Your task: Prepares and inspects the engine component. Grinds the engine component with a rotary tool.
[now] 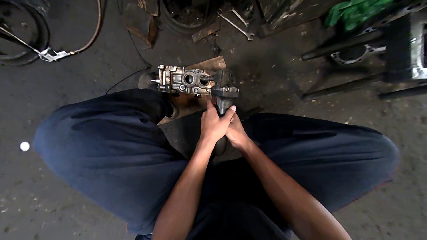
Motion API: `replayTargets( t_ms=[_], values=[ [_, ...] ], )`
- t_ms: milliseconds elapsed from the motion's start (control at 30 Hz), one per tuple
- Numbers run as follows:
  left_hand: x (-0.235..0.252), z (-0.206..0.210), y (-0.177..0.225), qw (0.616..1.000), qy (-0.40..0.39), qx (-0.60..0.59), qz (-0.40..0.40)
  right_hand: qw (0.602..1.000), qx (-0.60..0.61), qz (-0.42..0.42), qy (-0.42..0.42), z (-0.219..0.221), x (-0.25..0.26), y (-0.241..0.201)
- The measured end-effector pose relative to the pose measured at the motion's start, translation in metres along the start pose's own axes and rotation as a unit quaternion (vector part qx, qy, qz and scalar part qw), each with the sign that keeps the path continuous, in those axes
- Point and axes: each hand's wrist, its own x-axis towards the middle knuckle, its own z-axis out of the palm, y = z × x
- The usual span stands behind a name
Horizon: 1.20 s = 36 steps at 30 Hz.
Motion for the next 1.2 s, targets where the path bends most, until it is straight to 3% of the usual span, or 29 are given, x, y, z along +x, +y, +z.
replayTargets(
  t_ms=[633,1200],
  values=[
    [-0.01,0.008,0.013,0.999,-0.007,-0.03,-0.017,0.999,-0.024,0.024,-0.016,-0.019,0.0,-0.013],
    [0.021,0.008,-0.014,0.998,0.017,-0.049,-0.035,0.997,-0.02,0.047,-0.057,-0.005,0.033,0.012]
  ],
)
